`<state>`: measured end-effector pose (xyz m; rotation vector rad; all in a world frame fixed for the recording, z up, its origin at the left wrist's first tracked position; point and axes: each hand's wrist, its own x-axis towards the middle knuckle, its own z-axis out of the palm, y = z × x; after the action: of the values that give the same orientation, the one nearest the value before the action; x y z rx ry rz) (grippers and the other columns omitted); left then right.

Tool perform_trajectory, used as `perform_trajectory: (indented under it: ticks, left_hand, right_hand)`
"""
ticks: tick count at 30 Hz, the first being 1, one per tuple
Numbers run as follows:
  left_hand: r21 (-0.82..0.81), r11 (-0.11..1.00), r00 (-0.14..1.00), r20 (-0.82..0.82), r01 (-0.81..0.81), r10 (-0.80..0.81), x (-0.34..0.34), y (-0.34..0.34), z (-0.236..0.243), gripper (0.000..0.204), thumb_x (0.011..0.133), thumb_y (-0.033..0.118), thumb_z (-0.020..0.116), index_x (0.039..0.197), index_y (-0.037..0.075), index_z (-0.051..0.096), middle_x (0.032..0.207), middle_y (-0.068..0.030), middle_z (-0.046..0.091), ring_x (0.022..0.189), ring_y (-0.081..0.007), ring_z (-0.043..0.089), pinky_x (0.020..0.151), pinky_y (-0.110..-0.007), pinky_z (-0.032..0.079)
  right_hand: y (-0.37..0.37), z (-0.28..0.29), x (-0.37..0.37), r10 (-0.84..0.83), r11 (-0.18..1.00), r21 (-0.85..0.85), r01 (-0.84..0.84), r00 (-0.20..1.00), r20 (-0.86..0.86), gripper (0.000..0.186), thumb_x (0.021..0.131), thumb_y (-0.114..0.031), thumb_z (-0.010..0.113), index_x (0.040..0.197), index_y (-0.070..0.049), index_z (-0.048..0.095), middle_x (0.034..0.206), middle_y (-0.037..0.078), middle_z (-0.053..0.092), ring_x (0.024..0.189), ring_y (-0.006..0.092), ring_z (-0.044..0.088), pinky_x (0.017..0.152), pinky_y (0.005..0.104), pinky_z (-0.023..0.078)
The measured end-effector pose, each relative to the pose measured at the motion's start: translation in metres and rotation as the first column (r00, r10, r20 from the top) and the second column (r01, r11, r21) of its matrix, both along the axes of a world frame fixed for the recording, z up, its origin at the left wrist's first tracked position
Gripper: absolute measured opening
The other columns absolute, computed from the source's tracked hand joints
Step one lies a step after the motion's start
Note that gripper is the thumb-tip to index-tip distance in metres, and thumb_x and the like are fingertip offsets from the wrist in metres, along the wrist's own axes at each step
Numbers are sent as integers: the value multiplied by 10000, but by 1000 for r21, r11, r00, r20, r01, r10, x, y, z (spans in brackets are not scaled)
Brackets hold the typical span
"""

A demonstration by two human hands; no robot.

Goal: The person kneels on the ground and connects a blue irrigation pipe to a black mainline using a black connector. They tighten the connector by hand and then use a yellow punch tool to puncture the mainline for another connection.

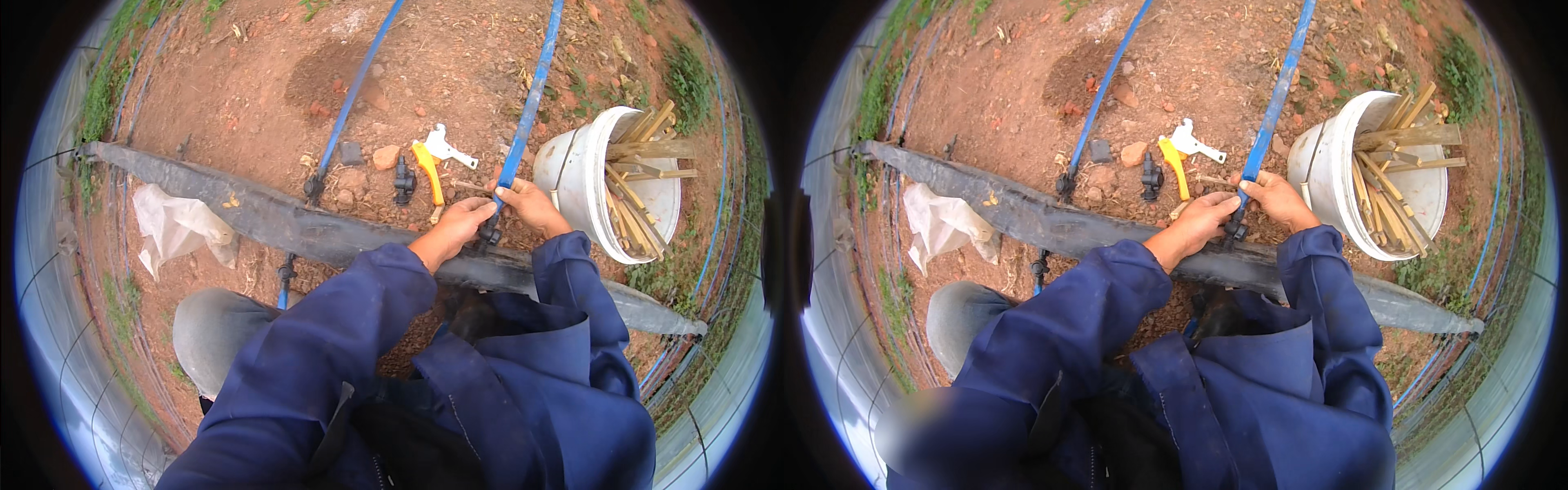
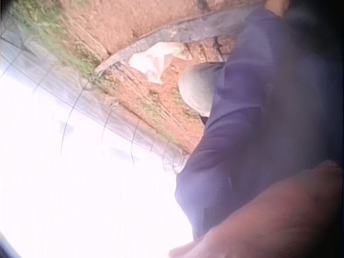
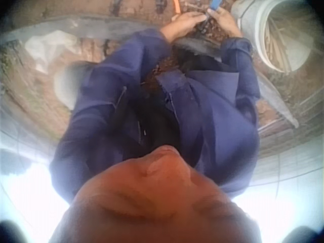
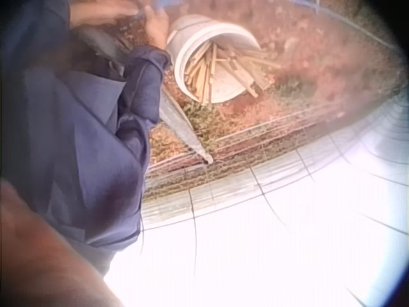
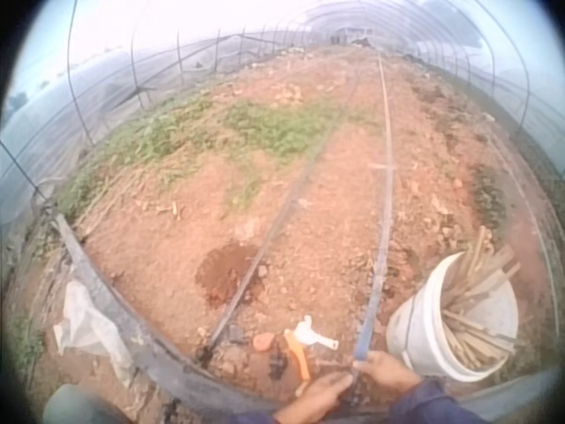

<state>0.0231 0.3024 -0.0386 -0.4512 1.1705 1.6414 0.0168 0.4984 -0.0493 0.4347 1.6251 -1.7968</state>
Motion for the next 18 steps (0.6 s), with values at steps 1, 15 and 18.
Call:
perform_trajectory:
  ticks: [1, 15, 18]
  left_hand:
    - [-67, 998, 995, -103, -3, -3, 0, 3, 1, 410, 1011, 341, 624, 1283, 34, 620, 1048, -48, 674, 977, -147, 629, 834, -326, 497]
    - [-484, 866, 764, -511, 124, -394, -6, 9, 4, 391, 930, 307, 713, 1131, -28, 713, 942, -98, 735, 830, -170, 668, 762, -323, 529]
    - [-403, 906, 820, -470, 130, -326, -5, 5, 6, 403, 944, 309, 698, 1177, -20, 697, 960, -73, 726, 821, -166, 661, 741, -317, 525]
  right_hand:
    - [0, -2, 1, -17, 1000, -12, 17, 999, -31, 241, 1030, -196, 587, 1197, -57, 691, 1007, -5, 686, 876, 91, 594, 799, 270, 485]
    - [4, 3, 2, -211, 950, 221, 221, 975, -68, 196, 987, -258, 665, 959, -64, 666, 762, -24, 602, 661, 75, 514, 599, 262, 414]
    - [5, 1, 3, -193, 960, 186, 211, 975, -111, 212, 990, -270, 665, 911, -74, 644, 709, -37, 559, 607, 63, 465, 547, 255, 366]
